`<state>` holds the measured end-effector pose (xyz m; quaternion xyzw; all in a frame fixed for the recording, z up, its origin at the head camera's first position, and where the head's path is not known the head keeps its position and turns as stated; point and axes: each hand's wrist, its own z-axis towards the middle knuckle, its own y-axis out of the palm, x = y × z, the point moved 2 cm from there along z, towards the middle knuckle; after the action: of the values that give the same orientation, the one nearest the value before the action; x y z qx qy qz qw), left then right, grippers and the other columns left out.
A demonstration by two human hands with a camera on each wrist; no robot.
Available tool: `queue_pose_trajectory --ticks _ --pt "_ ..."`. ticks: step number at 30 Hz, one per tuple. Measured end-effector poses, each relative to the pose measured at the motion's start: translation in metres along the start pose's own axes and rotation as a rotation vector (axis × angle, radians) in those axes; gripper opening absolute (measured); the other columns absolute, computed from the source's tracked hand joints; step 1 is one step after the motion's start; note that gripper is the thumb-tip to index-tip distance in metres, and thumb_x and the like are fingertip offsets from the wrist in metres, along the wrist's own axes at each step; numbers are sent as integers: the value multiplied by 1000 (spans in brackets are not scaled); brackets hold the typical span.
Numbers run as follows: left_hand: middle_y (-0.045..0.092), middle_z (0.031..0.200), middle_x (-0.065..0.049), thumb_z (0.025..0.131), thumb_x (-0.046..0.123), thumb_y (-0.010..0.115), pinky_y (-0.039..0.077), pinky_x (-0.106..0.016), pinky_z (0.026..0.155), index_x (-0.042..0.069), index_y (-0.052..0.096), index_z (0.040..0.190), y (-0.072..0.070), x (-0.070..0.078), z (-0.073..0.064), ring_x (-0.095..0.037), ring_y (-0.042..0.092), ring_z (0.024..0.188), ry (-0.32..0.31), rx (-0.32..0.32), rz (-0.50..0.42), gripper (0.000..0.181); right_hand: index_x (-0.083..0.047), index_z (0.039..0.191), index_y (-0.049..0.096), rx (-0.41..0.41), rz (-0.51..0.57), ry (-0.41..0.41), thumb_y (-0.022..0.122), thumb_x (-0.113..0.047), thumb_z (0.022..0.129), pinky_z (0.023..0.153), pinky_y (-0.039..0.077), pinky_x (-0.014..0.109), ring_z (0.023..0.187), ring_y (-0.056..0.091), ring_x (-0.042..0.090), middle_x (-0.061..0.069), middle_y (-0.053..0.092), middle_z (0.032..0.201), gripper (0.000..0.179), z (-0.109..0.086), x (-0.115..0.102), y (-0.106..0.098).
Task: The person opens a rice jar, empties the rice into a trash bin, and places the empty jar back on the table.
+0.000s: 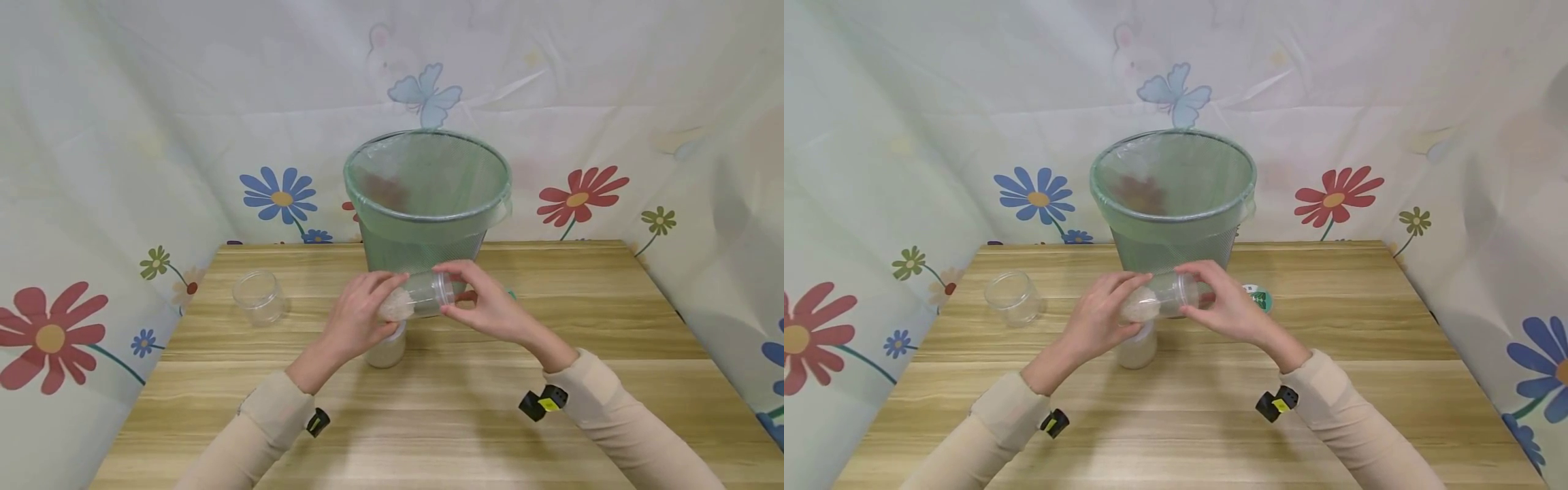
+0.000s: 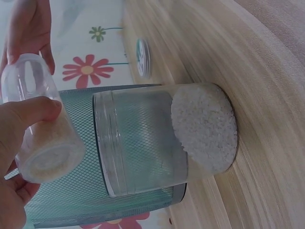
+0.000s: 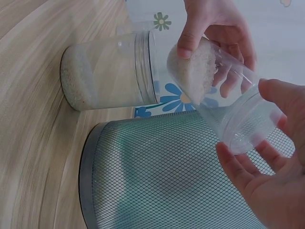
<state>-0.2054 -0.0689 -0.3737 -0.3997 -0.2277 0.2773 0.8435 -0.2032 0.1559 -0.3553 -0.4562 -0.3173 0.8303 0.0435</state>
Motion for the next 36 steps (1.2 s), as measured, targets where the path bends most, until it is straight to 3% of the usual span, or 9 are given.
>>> queue_pose_trajectory --ticks 8,18,23,27,31,36 --pt "55 120 -7 60 20 85 44 -40 93 17 50 130 0 0 1 -24 52 107 -10 -3 7 79 -6 126 47 -15 38 -92 67 9 76 86 51 41 118 44 27 15 40 135 55 -1 0 1" --pt "55 120 -7 60 21 85 44 -40 93 16 50 130 1 0 1 -25 52 107 4 13 16 79 1 126 44 1 -92 -179 68 12 72 85 49 48 121 41 33 23 35 137 60 -3 4 1" --pt "55 120 -8 60 20 85 44 -40 93 16 49 130 1 1 1 -25 52 106 11 20 22 79 -3 128 47 13 -131 -171 69 5 76 86 50 39 122 41 27 19 36 138 57 -3 0 -2" --pt "55 119 -8 59 19 86 44 -39 92 15 50 130 1 1 1 -25 52 106 29 38 28 80 -3 129 47 56 -122 -132 66 1 81 80 53 36 115 47 28 16 42 133 52 -1 -3 -3" --pt "56 119 -8 58 20 86 44 -38 91 15 51 129 1 3 2 -25 52 104 43 59 37 79 -4 132 44 76 -142 -6 66 -7 83 70 55 31 107 52 31 15 46 127 54 0 -4 -4" --pt "55 119 -8 59 20 86 44 -38 91 15 51 129 1 3 1 -24 51 104 39 55 51 79 -4 130 45 47 -136 130 67 -14 84 69 55 28 103 57 30 15 49 123 53 -2 -3 -3"
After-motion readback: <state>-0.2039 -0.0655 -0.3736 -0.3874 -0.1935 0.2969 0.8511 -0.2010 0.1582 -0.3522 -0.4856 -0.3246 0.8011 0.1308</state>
